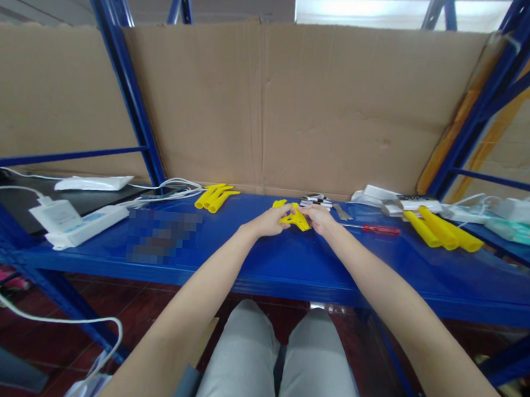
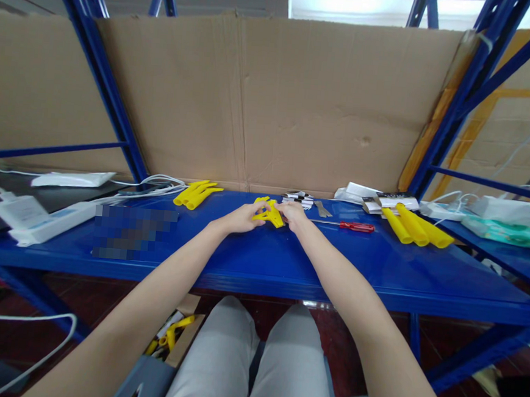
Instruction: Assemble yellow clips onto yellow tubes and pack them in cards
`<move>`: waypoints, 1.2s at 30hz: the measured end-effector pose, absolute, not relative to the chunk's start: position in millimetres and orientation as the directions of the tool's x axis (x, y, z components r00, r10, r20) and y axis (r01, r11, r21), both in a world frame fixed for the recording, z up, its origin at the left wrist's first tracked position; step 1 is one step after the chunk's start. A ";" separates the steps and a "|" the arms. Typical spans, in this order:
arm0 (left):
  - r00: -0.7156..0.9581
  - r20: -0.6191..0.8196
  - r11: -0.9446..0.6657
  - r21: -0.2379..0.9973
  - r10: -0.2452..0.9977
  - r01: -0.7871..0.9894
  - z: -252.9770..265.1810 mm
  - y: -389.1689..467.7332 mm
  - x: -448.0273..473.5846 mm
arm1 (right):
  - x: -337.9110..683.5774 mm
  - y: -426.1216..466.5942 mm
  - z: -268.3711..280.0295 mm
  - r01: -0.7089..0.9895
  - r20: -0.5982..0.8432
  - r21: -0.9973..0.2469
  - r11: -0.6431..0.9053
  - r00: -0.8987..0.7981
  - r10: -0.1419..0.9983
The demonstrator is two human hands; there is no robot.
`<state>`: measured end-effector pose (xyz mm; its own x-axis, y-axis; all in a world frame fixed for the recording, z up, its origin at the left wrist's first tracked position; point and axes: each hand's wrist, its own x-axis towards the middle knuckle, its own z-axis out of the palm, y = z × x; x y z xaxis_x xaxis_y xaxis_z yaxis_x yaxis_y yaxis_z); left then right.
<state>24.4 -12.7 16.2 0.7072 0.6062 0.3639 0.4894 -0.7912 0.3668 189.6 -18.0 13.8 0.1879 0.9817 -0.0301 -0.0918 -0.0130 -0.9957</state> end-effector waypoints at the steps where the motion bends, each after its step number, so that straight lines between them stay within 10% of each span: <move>1: 0.707 0.364 -0.791 0.362 0.607 0.493 16.9 -13.7 24.4 | 189.5 -18.0 13.6 -0.086 -0.023 -0.996 -0.007 0.193 0.981; 19: 0.699 0.375 -0.793 0.310 0.609 0.525 17.7 -14.1 24.4 | 200.3 -19.2 18.1 -0.080 -0.171 -0.980 -0.181 -0.118 0.978; 36: 0.690 0.347 -0.771 0.225 0.635 0.596 25.4 -27.1 27.3 | 195.0 -15.6 11.8 -0.030 -0.098 -0.995 -0.096 0.036 0.995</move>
